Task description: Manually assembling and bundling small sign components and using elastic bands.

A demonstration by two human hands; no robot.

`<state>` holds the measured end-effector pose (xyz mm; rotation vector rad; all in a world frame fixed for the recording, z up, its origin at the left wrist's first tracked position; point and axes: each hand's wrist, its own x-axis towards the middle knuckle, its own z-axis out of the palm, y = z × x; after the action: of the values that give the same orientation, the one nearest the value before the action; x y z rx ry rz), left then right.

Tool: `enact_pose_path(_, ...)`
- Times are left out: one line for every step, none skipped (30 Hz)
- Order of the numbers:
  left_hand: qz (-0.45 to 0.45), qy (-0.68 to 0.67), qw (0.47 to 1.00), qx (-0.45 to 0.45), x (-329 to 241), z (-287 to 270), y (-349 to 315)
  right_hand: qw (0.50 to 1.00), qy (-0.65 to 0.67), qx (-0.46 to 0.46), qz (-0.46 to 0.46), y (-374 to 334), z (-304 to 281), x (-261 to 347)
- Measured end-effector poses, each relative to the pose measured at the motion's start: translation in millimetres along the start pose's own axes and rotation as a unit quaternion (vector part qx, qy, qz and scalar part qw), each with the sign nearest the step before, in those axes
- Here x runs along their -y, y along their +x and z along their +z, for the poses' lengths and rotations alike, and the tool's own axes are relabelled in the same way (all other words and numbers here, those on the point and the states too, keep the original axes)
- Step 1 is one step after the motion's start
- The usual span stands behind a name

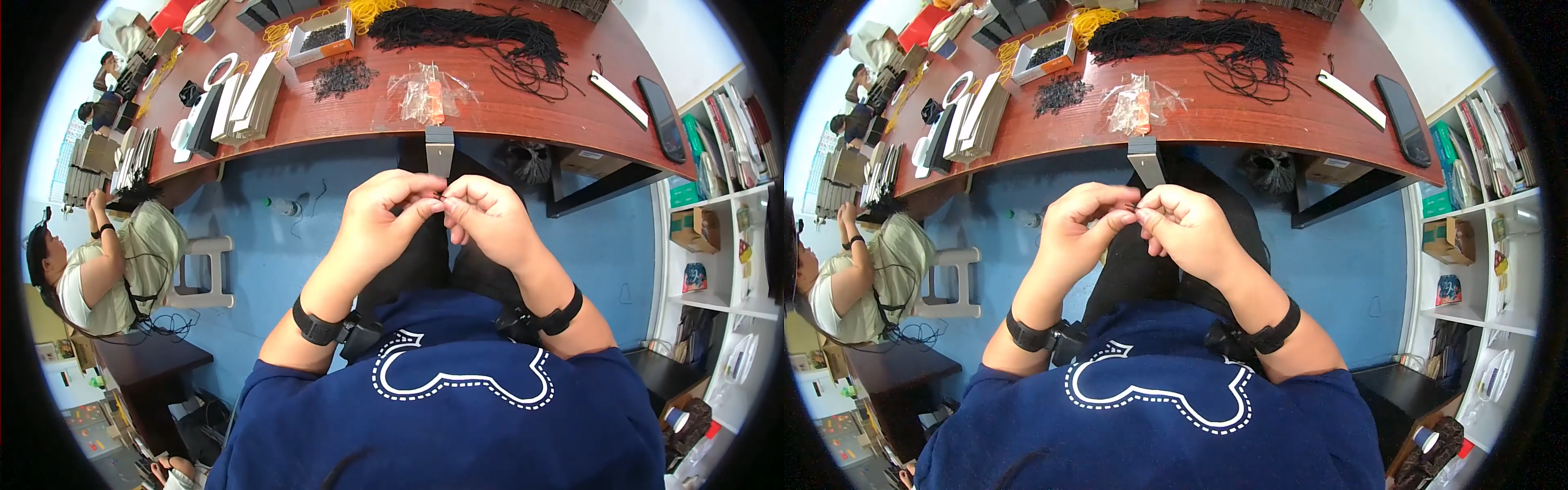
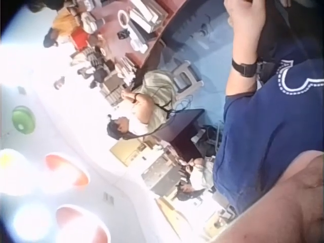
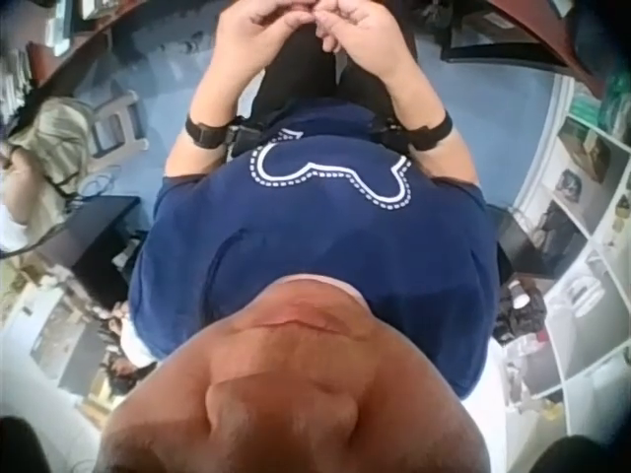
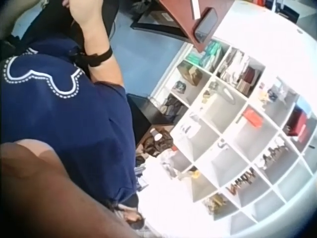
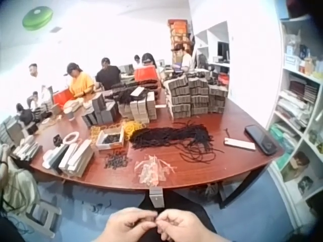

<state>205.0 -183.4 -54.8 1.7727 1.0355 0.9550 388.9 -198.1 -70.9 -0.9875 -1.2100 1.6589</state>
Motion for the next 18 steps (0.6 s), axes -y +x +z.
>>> enact_pose_path(0.017,0.042,0.999,-0.013,-2.0,1.1,1.4,1.000,0.004,0.010,0.009,0.5,0.5,0.1)
enact_pose_path(0.035,0.084,0.996,-0.026,-4.4,2.9,2.6,1.000,0.007,0.009,0.004,-0.5,0.7,0.6)
enact_pose_path(0.035,0.093,0.994,-0.048,-8.5,6.8,3.0,1.000,-0.004,0.009,0.020,-2.3,0.8,1.3)
enact_pose_path(0.051,0.113,0.991,-0.050,-6.8,7.5,3.5,0.999,-0.013,0.009,0.037,-2.8,1.3,2.0)
enact_pose_path(0.055,0.126,0.989,-0.057,-7.0,5.7,5.0,1.000,-0.013,0.003,0.027,-1.2,2.9,2.6)
enact_pose_path(0.056,0.136,0.987,-0.062,-7.6,6.7,4.3,1.000,-0.010,0.001,0.026,-1.7,3.6,2.9)
enact_pose_path(0.056,0.138,0.987,-0.059,-9.1,6.6,4.4,0.999,-0.037,0.002,-0.002,-1.5,4.3,3.5)
enact_pose_path(0.047,0.147,0.986,-0.056,-11.2,5.7,4.7,0.997,-0.064,0.003,-0.031,-2.0,4.2,3.4)
enact_pose_path(0.038,0.157,0.985,-0.053,-12.4,3.9,6.1,0.998,-0.060,0.001,-0.032,-1.3,3.7,3.0)
enact_pose_path(0.038,0.160,0.985,-0.050,-11.6,3.8,7.2,0.998,-0.060,-0.001,-0.031,-1.0,2.8,2.4)
enact_pose_path(0.030,0.128,0.990,-0.045,-9.9,4.4,8.1,0.998,-0.060,-0.002,-0.030,-0.6,1.8,1.9)
enact_pose_path(0.021,0.096,0.994,-0.041,-8.1,5.2,8.5,0.998,-0.057,-0.003,-0.031,-0.3,1.2,3.1)
enact_pose_path(0.020,0.099,0.994,-0.040,-6.8,6.6,8.2,0.999,-0.029,-0.006,-0.014,0.0,0.5,5.7)
enact_pose_path(-0.020,0.003,0.999,-0.050,-5.7,8.3,7.5,1.000,-0.002,-0.009,0.003,0.8,-0.7,7.1)
enact_pose_path(-0.060,-0.094,0.992,-0.060,-5.8,9.9,7.1,1.000,0.006,0.002,0.000,1.3,-4.1,6.5)
enact_pose_path(-0.060,-0.091,0.992,-0.059,-6.9,9.8,7.1,1.000,0.009,0.002,-0.001,0.4,-5.5,6.5)
enact_pose_path(-0.043,-0.054,0.997,-0.047,-8.5,9.4,7.3,1.000,0.014,0.005,0.006,-0.3,-6.5,7.0)
enact_pose_path(-0.024,-0.014,0.999,-0.036,-10.0,7.0,8.5,1.000,0.020,0.008,0.012,1.0,-6.5,8.0)
